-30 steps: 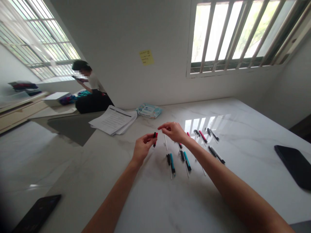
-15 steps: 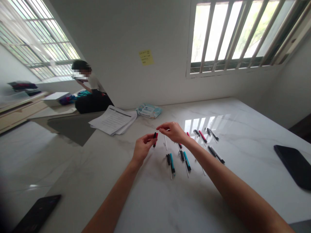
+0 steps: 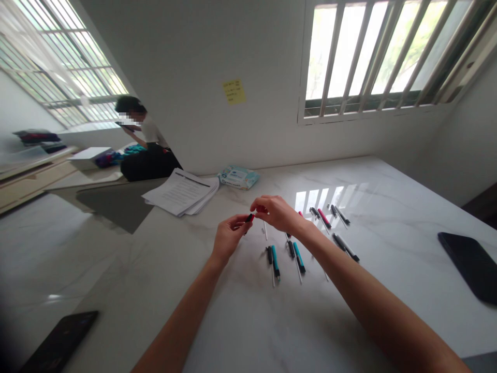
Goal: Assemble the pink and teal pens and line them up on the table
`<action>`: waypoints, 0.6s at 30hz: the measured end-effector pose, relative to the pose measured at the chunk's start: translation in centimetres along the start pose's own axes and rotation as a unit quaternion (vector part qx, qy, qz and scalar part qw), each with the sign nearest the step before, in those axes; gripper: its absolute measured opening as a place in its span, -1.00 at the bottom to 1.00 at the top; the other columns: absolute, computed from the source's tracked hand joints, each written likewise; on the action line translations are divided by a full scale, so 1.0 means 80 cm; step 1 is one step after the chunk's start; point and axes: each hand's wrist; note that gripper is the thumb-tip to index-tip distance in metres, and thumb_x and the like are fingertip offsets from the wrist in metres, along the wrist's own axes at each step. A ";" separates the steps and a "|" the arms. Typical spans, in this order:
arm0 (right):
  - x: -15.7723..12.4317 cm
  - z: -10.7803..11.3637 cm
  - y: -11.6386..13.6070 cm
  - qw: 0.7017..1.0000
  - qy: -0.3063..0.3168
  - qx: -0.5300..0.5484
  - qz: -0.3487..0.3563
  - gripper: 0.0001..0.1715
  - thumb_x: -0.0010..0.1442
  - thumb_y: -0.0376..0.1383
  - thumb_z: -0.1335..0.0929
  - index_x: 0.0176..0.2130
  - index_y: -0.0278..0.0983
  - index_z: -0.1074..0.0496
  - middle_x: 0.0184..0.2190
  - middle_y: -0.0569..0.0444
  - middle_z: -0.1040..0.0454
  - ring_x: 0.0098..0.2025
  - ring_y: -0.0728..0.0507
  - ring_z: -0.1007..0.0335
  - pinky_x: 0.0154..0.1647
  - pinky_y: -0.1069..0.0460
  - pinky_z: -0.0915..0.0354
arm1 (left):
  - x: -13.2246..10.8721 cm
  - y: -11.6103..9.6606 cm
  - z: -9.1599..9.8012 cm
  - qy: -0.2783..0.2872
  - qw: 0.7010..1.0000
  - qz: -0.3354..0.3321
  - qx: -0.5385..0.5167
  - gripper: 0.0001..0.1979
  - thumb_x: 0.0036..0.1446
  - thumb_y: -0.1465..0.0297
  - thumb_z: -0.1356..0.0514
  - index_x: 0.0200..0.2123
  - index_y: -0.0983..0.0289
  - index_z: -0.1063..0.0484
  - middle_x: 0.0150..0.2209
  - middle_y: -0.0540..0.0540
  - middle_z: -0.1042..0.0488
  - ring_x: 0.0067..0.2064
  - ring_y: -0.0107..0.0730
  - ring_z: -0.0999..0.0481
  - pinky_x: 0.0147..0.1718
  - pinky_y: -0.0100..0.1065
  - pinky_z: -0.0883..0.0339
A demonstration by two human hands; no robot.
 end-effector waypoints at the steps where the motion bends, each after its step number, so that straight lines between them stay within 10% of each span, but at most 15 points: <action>1: 0.000 0.002 0.002 1.000 0.005 -0.006 0.006 -0.81 0.29 -0.41 -0.40 -0.11 -0.26 -0.59 -0.27 0.04 -0.57 -0.29 -0.04 -0.48 -0.20 0.09 -0.35 | 0.000 0.001 0.000 0.001 1.000 -0.007 0.011 -0.68 0.01 0.18 -0.43 -0.21 0.25 -0.70 -0.27 0.14 -0.68 -0.33 -0.33 -0.56 -0.29 -0.35 -0.41; 18: -0.002 0.013 0.017 0.995 0.049 -0.078 0.025 -0.75 0.30 -0.47 -0.38 -0.12 -0.25 -0.64 -0.23 0.01 -0.62 -0.28 -0.06 -0.50 -0.19 0.09 -0.30 | -0.001 0.003 0.001 0.012 0.999 -0.022 0.046 -0.74 0.05 0.23 -0.41 -0.20 0.20 -0.71 -0.24 0.12 -0.70 -0.27 -0.29 -0.58 -0.22 -0.33 -0.41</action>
Point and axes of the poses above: each hand's wrist, its own x-axis towards the middle knuckle, its own z-axis out of the back of the hand, y = z × x
